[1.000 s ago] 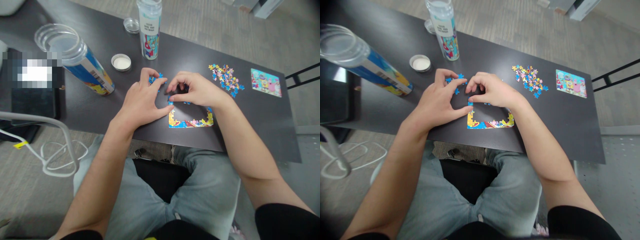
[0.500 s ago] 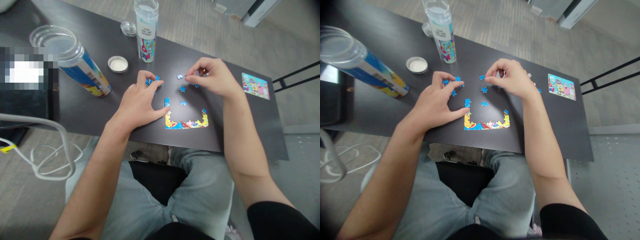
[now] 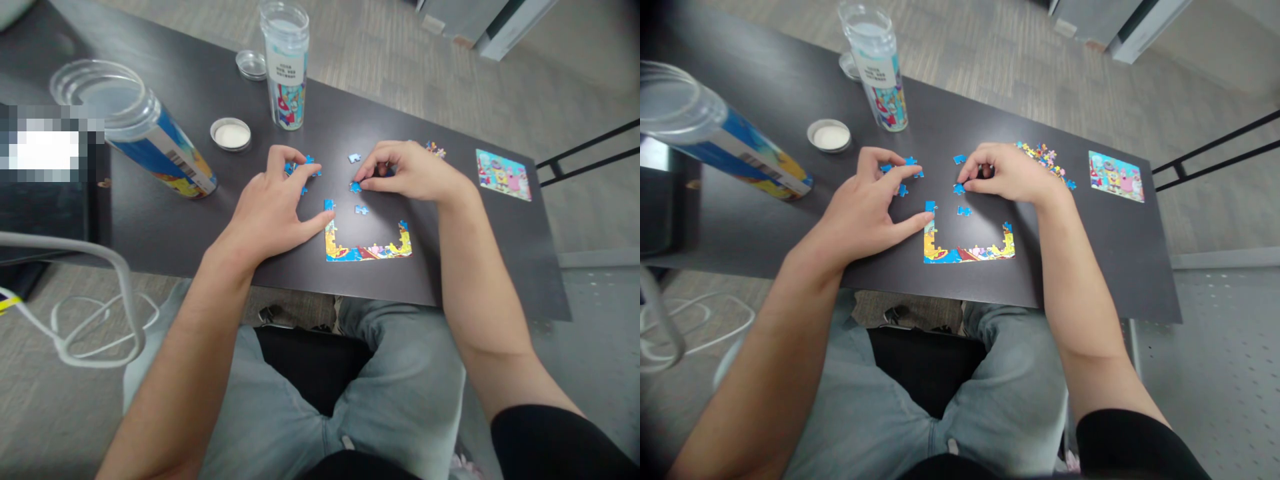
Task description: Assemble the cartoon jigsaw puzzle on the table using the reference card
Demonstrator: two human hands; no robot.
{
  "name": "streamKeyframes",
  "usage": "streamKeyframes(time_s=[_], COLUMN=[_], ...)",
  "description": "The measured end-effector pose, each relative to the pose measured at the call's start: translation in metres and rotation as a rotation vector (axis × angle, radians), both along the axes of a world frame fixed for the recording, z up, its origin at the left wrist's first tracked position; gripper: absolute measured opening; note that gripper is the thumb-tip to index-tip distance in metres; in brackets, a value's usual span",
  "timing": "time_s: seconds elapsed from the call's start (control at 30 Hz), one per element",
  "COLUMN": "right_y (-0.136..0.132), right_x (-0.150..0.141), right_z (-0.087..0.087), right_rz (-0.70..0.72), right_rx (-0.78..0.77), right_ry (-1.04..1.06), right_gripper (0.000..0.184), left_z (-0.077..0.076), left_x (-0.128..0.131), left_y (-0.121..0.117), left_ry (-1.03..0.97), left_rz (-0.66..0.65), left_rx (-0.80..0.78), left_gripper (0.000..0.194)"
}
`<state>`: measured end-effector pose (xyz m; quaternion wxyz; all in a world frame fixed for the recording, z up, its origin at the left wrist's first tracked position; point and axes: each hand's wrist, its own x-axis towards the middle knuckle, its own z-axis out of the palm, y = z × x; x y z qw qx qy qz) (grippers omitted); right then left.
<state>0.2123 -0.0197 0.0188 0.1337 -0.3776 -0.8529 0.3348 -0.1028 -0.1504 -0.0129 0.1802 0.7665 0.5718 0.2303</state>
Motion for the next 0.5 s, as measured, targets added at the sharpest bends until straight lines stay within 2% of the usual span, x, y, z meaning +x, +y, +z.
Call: streamKeyframes(time_s=[0.5], right_y=[-0.01], right_x=[-0.014], right_z=[-0.002], right_rz=[0.056], right_rx=[-0.04], right_ry=[-0.006], right_gripper=[0.039], left_z=[-0.002], left_x=[-0.001], left_y=[0.001], left_ry=[0.0], left_rz=[0.002], left_rx=[0.008], left_gripper=[0.066])
